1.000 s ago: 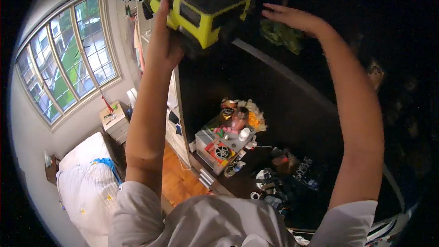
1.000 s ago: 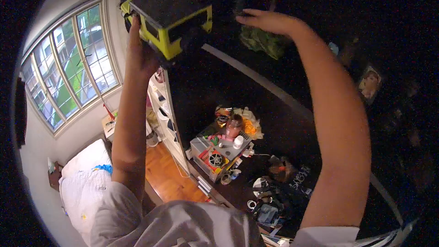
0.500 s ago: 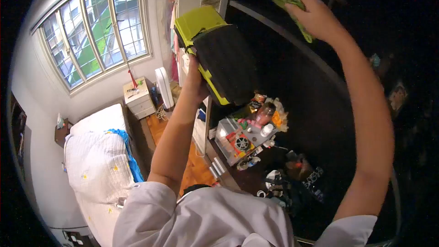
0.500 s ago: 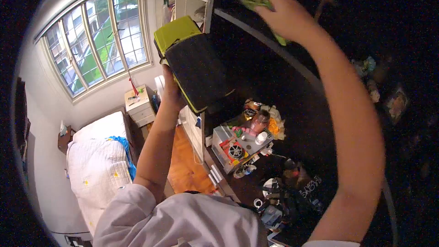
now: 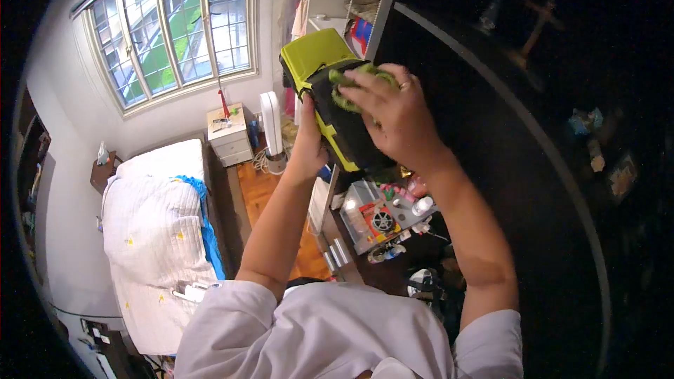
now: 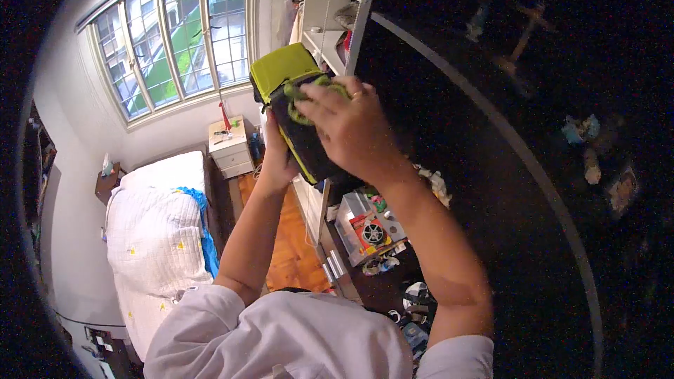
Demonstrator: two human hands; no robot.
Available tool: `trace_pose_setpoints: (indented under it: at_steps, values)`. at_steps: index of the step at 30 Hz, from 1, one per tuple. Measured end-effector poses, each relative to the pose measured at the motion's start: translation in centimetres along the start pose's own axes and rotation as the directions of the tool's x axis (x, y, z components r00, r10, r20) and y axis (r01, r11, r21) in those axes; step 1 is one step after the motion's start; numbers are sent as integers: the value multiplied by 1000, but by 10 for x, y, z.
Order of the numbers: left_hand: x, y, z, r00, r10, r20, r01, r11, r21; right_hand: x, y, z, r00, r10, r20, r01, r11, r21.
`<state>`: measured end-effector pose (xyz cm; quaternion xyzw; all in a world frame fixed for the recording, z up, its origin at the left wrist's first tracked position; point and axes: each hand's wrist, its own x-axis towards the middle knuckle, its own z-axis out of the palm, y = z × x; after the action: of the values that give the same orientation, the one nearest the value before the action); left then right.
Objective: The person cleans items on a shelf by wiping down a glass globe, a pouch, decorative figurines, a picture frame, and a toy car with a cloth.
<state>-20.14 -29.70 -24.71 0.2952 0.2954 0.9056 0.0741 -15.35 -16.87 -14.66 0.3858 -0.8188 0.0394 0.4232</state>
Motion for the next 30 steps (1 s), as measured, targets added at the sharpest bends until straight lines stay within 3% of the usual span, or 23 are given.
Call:
trace_pose_setpoints:
  at_steps: [2, 3, 6, 9, 12, 13, 16, 19, 22, 26, 30]
  values:
    - [-1, 0, -4, 999, 50, -2, -50, 995, 82, -9, -10, 4, 998, -34, 46, 34, 999, -3]
    - [4, -1, -14, 995, -73, -65, 61, 985, -159, -13, -15, 5, 997, -52, 62, 50, 999, 19]
    - [1, -3, -29, 995, -76, -70, 68, 991, -111, -28, -22, 5, 991, -87, 102, 80, 995, 67]
    - [0, -11, -51, 979, -80, -186, 57, 991, -124, -43, -18, -5, 968, -121, 219, 79, 978, 193]
    - [-2, -3, -55, 962, -101, -255, 69, 989, -131, -46, -3, -16, 972, 16, 236, -128, 874, 469]
    - [-6, -1, -57, 968, -87, -236, 63, 992, -109, -43, 4, -16, 987, 96, 130, -147, 864, 481]
    - [-12, -5, -59, 976, -17, -217, 31, 998, 59, -16, 21, -9, 925, 359, -126, -261, 839, 478]
    - [-11, -15, -68, 982, 13, -190, 26, 980, 197, 5, 25, 7, 952, 293, -93, -242, 901, 360]
    - [-12, -8, -57, 982, 35, -185, 18, 961, 277, 16, 6, 21, 982, 187, -4, -187, 982, 11]
    - [-14, 0, -53, 976, 87, -200, -5, 926, 377, 21, -11, 22, 956, 273, 111, -270, 962, -36]
    - [-11, -4, -52, 970, 124, -211, -56, 951, 303, 17, -16, 34, 985, 167, 32, -168, 985, 32]
